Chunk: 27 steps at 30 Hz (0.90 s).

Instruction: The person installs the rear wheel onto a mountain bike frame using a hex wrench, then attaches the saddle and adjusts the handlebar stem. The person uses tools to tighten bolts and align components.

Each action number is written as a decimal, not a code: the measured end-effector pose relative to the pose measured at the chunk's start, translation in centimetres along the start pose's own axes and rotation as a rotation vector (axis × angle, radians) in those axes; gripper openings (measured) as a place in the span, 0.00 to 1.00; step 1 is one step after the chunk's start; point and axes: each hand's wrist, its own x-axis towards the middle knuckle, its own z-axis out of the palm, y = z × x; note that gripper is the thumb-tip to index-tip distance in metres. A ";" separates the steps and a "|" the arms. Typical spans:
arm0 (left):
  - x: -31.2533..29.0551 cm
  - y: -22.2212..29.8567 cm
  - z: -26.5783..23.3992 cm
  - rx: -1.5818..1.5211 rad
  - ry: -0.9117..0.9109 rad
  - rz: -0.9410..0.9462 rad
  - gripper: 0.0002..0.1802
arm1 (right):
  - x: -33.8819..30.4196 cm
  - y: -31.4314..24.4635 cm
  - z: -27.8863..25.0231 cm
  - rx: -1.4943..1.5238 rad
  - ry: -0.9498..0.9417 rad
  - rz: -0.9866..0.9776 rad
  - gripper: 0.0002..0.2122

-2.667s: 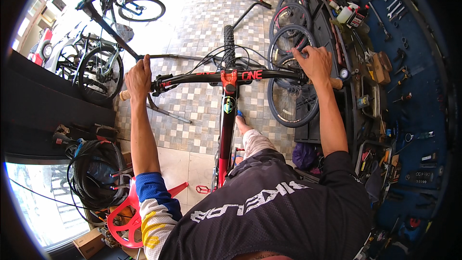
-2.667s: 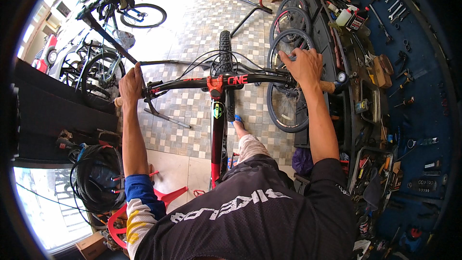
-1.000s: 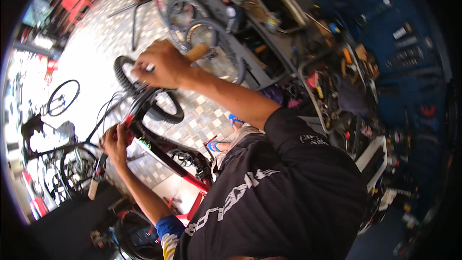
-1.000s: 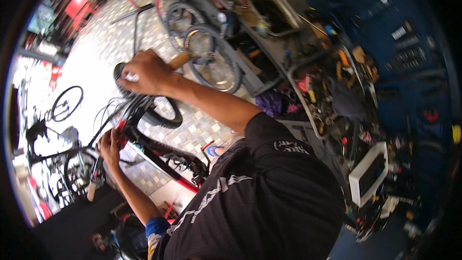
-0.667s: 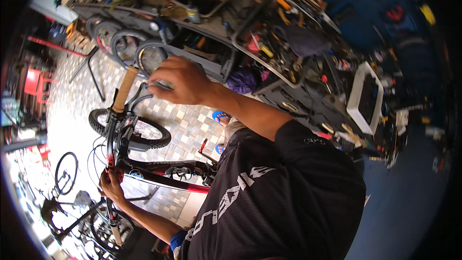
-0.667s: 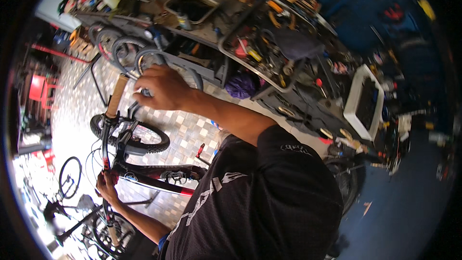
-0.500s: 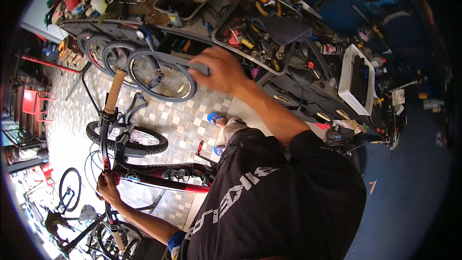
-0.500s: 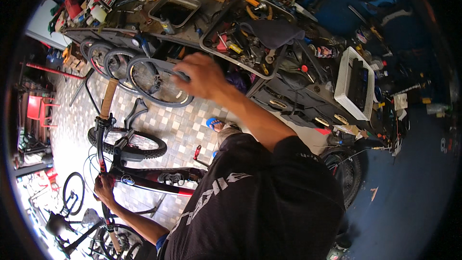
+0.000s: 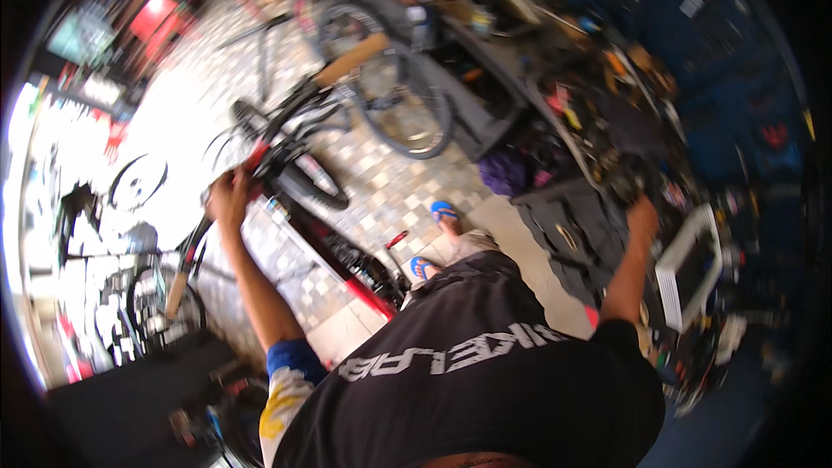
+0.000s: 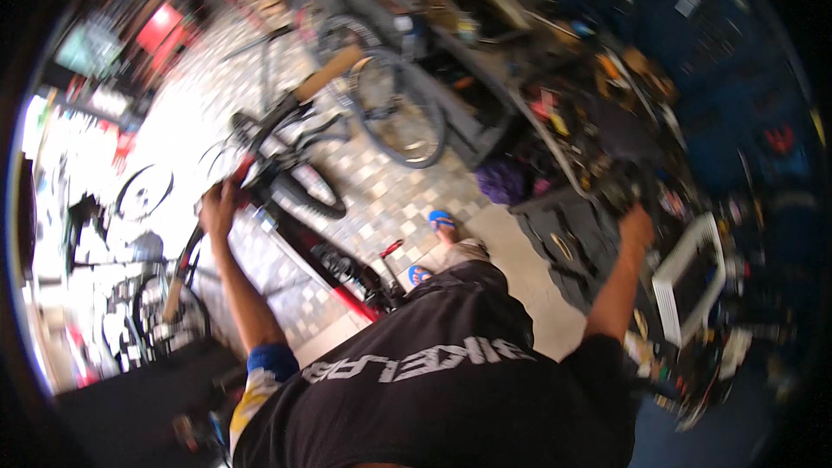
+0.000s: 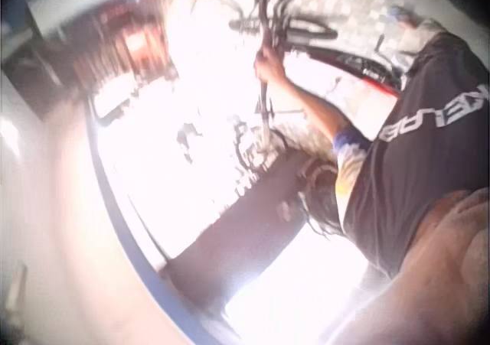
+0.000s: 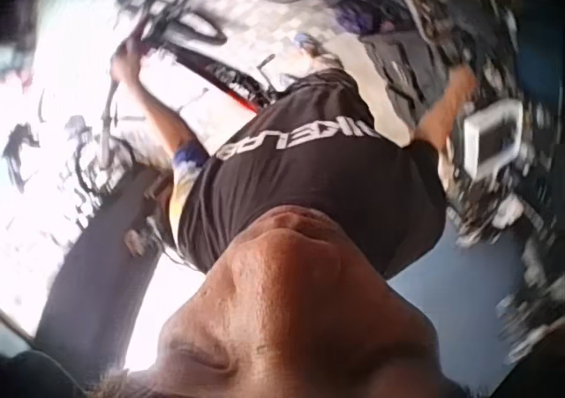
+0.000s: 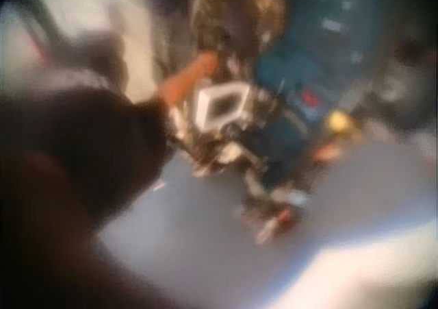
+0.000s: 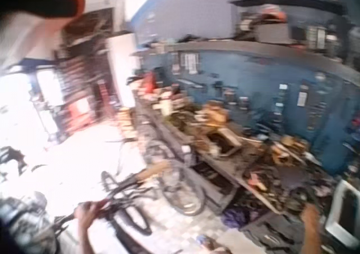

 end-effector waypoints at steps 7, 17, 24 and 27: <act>-1.6 1.5 -0.1 0.302 0.055 -0.035 0.23 | 2.4 2.2 0.8 0.055 -0.157 -0.164 0.19; -2.2 1.8 0.0 0.164 0.213 0.039 0.21 | 4.3 2.1 3.6 0.246 -0.068 -0.171 0.20; -1.5 2.3 -0.3 0.141 0.109 0.009 0.21 | 7.7 5.2 3.0 0.308 -0.138 -0.088 0.23; -1.9 1.5 0.5 -0.038 0.278 0.051 0.17 | 8.2 6.5 -1.7 0.182 -0.218 -0.229 0.26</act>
